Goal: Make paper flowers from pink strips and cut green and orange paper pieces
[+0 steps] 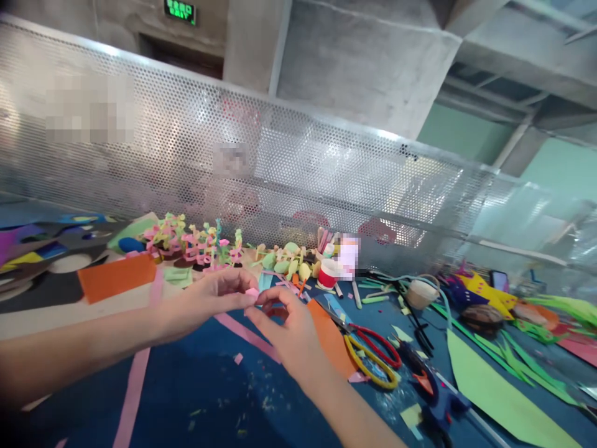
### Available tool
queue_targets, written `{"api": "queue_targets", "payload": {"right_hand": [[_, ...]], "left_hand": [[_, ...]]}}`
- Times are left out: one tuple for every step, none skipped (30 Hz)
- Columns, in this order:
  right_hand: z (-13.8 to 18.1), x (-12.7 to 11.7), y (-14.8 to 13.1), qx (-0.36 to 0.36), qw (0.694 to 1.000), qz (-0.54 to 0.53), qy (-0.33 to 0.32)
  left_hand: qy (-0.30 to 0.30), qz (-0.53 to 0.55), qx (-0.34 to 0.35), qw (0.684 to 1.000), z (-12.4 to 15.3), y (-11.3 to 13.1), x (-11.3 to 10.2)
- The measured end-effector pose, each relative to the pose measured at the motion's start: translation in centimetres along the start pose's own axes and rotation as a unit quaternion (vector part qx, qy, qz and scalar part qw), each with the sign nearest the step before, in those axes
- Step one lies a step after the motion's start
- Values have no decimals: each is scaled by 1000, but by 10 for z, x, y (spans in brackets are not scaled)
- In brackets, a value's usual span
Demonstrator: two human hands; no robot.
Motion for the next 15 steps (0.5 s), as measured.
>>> {"api": "queue_targets", "payload": {"right_hand": [[-4,-2,-4,-15,1000,-6,10],[-8,-5,-8,-31,999,-11,20],[-12,-7,-12,-45,999,-15,26],[-16,-10,-16,-54,998,-16,30],[-20,-12,-20,-60,997,-15,35],[-24,-15,-25,-64,997,-13,43],[-28,-18,-29,-69,996,-12,53],[-31,-20,-33,-73,995,-13,61],[-34,-22,-37,-75,995,-14,65],[-36,-23,-41,-76,995,-15,66],[-39,-24,-44,-77,995,-14,63],[-41,-25,-47,-75,995,-13,60],[-44,-25,-49,-72,996,-11,54],[-46,-25,-51,-68,996,-8,49],[-49,-25,-53,-63,997,-5,46]], "left_hand": [[-2,5,5,1000,0,6,1],[-2,7,8,1000,-1,12,1],[0,8,10,1000,-2,17,2],[2,10,11,1000,-3,23,2],[1,15,12,1000,-4,28,2],[-3,23,12,1000,-5,33,2],[-9,30,14,999,-6,38,2],[-14,36,20,999,-8,42,1],[-18,41,31,999,-10,46,0],[-20,45,43,998,-12,49,-1],[-20,48,54,997,-13,52,-2],[-20,51,63,996,-15,55,-3],[-18,57,70,996,-17,57,-4],[-16,62,73,995,-19,59,-5],[-11,65,75,995,-21,60,-7]]}}
Point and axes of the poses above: each hand's wrist, its own z-axis away from the middle knuckle, its own x-axis out of the palm, y = z × x, the point moved 2 cm from there along -z, towards the middle knuckle, and after that the axes turned 13 degrees about -x, right-handed, at the moved point
